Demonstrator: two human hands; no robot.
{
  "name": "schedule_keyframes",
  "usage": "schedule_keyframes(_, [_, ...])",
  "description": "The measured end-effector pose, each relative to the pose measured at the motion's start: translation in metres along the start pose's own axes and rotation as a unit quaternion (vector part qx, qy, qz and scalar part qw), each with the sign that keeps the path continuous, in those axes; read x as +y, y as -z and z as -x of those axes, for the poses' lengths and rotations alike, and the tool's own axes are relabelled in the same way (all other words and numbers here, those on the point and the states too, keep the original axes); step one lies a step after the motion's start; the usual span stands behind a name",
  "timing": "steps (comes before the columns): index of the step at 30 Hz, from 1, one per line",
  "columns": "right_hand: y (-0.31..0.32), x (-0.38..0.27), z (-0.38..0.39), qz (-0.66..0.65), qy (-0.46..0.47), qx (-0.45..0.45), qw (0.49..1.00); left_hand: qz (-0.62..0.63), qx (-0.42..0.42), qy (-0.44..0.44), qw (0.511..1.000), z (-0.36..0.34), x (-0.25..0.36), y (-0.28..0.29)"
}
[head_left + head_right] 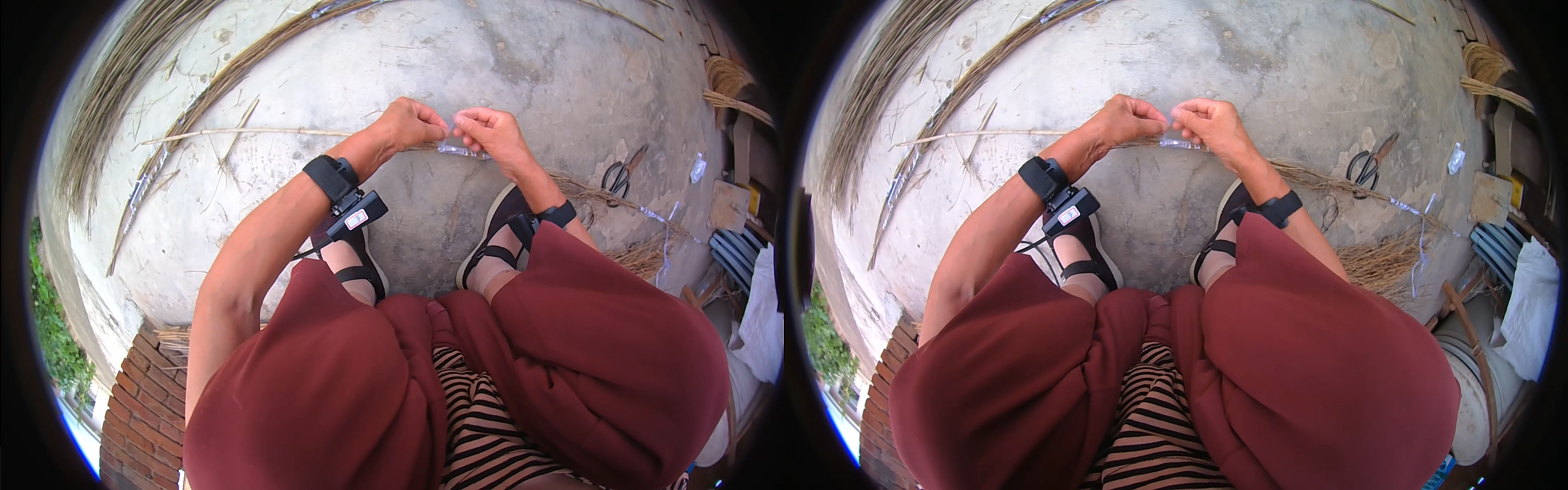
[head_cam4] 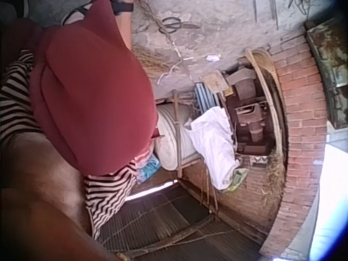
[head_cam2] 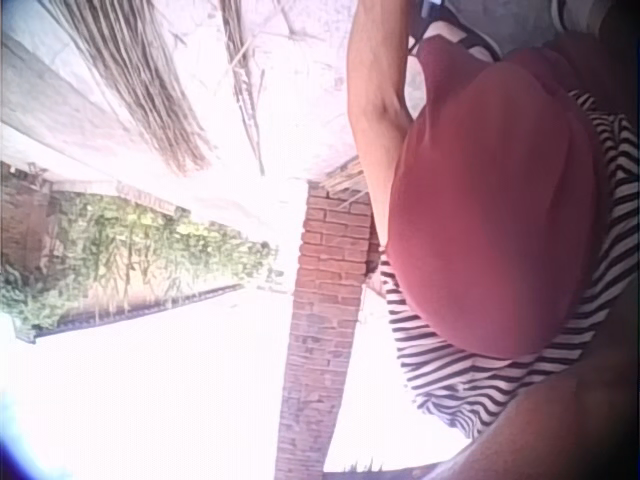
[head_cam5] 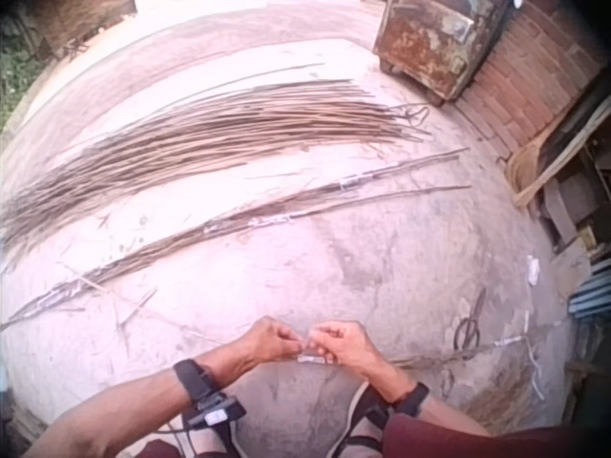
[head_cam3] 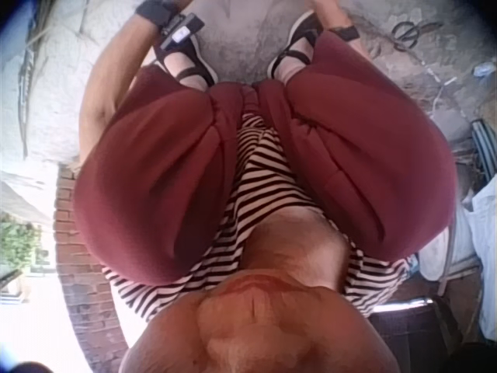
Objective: The person wraps plastic tape around a bundle of dried grass stalks and ties it to a long stick by hand.
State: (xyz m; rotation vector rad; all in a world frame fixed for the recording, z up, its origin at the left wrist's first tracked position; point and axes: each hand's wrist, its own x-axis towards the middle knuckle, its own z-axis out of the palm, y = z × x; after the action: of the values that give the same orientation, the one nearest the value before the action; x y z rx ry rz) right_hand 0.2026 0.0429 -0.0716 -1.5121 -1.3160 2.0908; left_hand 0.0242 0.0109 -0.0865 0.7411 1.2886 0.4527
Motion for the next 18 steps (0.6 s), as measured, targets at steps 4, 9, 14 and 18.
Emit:
schedule_keyframes(4, [0.0054, 0.0011, 0.0033, 0.03, -0.014, -0.015, 0.999, 0.002, 0.013, 0.017, 1.0, 0.0018, 0.0022, -0.0013])
schedule_keyframes(9, [-0.0009, -0.0021, 0.0066, 0.042, -0.009, -0.029, 0.999, 0.005, 0.011, 0.017, 1.0, 0.0027, 0.0014, 0.0002])
schedule_keyframes(14, [-0.0019, -0.0013, 0.0041, 0.05, -0.011, -0.014, 0.999, 0.013, 0.0, 0.011, 1.0, 0.0022, -0.0006, 0.0005])
schedule_keyframes(18, [-0.0025, 0.0039, 0.0014, 0.064, 0.006, -0.023, 0.998, 0.0, 0.011, 0.006, 1.0, 0.0014, -0.0009, -0.0022])
